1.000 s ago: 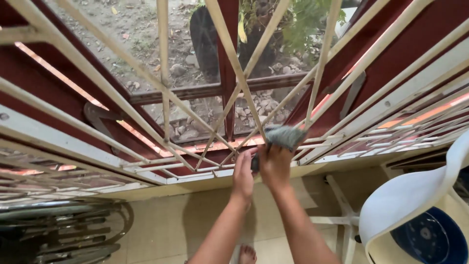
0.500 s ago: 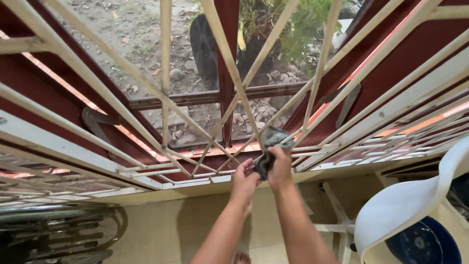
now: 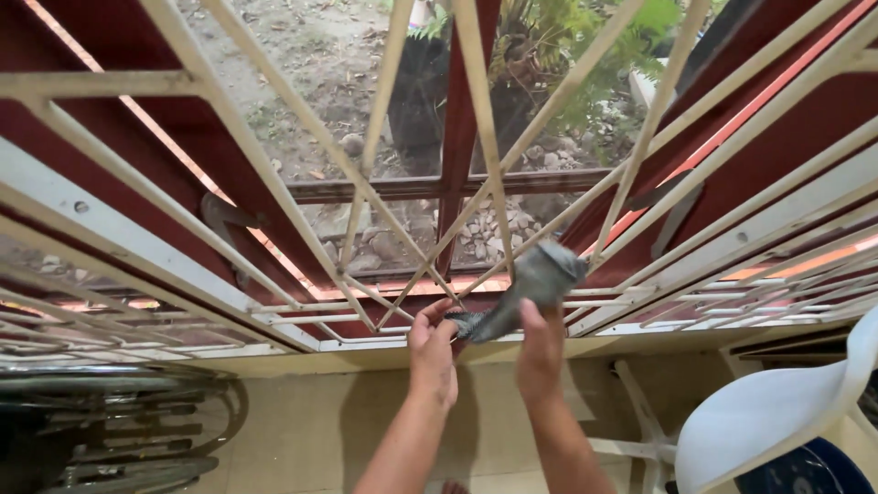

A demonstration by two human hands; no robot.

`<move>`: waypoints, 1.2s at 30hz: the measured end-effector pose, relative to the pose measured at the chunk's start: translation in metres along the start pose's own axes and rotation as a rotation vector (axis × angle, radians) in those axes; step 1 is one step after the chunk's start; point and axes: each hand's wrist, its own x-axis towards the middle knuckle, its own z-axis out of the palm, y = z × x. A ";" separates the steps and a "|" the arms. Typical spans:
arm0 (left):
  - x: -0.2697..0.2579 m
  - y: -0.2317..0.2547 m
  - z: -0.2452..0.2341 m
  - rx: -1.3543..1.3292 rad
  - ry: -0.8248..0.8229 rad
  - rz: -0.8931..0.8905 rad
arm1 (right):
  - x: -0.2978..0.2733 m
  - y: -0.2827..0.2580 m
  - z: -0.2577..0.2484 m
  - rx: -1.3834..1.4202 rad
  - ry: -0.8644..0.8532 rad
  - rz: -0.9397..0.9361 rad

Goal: The person prepares a wet cloth by wringing it in a blue bowl, then carries the bowl to a sink to rinse the cloth. They proceed to wipe the metal bars and frame of a window with the damp cloth, moving systematically along the lower and middle sections of the window.

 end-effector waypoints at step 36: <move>0.054 -0.070 -0.004 -0.202 0.055 -0.129 | 0.139 -0.062 0.066 -0.292 -1.053 1.209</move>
